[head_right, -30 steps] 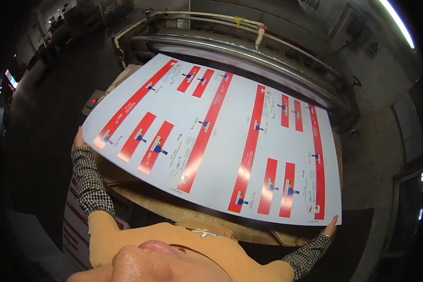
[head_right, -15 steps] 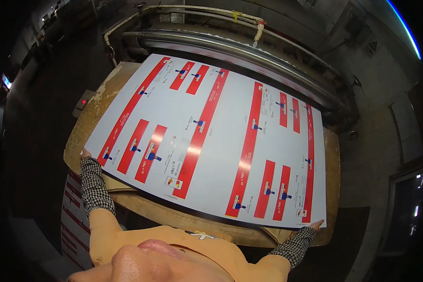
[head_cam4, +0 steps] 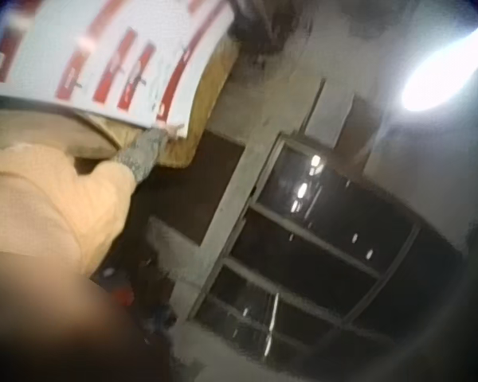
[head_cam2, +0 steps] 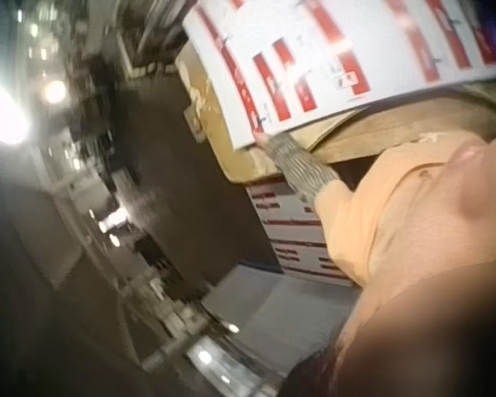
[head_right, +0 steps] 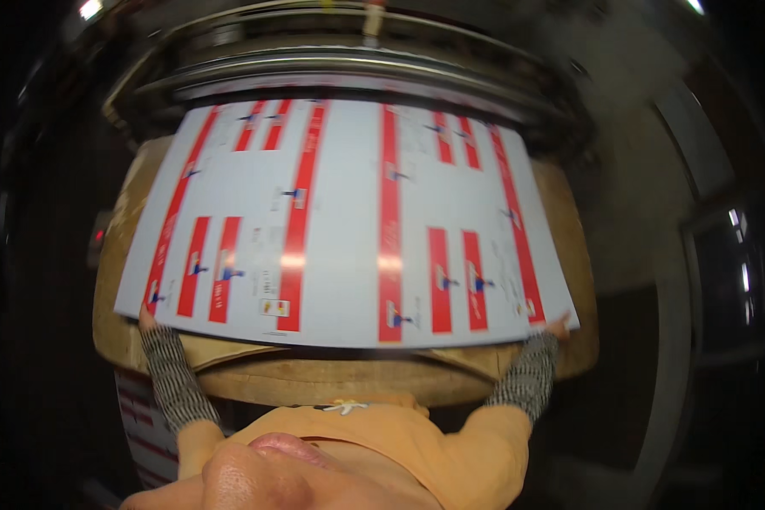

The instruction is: Inspecting and aligning large printed sheets on a processing machine table in a paper mill environment.

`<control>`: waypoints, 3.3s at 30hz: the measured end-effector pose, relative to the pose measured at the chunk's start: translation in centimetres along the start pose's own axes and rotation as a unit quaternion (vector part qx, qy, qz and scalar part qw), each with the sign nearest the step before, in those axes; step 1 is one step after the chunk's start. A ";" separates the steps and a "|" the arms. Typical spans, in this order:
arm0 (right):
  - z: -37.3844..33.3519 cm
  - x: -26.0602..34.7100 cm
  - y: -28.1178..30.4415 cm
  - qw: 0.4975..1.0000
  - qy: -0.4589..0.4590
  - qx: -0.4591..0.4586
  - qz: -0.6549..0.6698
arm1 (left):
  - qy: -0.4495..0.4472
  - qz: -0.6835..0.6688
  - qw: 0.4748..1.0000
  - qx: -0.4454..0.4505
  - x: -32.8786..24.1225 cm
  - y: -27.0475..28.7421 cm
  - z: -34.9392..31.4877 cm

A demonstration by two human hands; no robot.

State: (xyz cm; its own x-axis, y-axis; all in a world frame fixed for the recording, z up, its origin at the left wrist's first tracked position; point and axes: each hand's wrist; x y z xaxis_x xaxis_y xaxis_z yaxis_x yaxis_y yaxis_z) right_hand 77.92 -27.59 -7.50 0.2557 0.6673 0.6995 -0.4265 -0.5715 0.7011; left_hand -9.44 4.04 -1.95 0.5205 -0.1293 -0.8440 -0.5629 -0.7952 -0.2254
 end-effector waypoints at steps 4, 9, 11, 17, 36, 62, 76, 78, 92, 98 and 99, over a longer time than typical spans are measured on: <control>-2.2 1.5 1.5 0.998 -0.026 0.032 0.041 | 0.120 -0.025 0.989 0.086 6.9 -1.2 -11.8; -4.2 2.4 2.6 0.986 -0.089 0.054 0.133 | 0.250 -0.098 0.904 0.331 11.5 -1.9 -23.2; -3.6 2.0 2.0 0.991 -0.076 0.100 0.048 | 0.339 -0.016 0.889 0.307 12.6 -2.5 -25.5; -3.3 0.5 1.8 0.984 -0.066 0.093 0.135 | 0.263 0.079 0.904 0.327 12.6 -3.9 -25.1; -4.2 1.6 3.9 0.977 -0.086 0.154 0.123 | 0.263 0.049 0.895 0.357 14.0 -2.8 -23.8; -44.0 11.2 15.3 0.198 0.753 0.610 -0.149 | 0.268 0.049 0.848 0.454 13.3 -1.3 -22.7; -42.4 10.9 16.5 0.266 0.709 0.653 0.023 | 0.248 0.053 0.878 0.405 14.3 -1.7 -22.9; -42.5 10.0 15.2 0.271 0.733 0.623 -0.004 | 0.234 0.027 0.854 0.464 14.3 -1.7 -22.8; -46.3 7.4 13.5 0.317 0.790 0.525 -0.019 | 0.234 0.047 0.875 0.420 13.9 -1.6 -22.7; -44.5 11.1 15.7 0.212 0.762 0.603 -0.105 | 0.268 0.032 0.844 0.464 14.2 -0.9 -21.7; -44.3 12.3 15.9 0.217 0.751 0.619 -0.077 | 0.314 0.015 0.837 0.449 14.2 -0.9 -21.7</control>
State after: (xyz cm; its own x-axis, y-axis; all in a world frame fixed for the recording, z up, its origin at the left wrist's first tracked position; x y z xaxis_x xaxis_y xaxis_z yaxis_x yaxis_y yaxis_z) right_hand 35.83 -7.34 6.13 -0.7831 -0.4035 0.4733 0.2859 0.4424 0.8500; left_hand 12.40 -9.89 -3.17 0.5736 -0.6507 -0.4975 -0.6905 -0.0574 -0.7211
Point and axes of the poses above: each hand's wrist, its own z-axis towards the middle knuckle, its own y-axis out of the back of the hand, x = y × z, and after that the axes turned 2 degrees about -x, right-handed
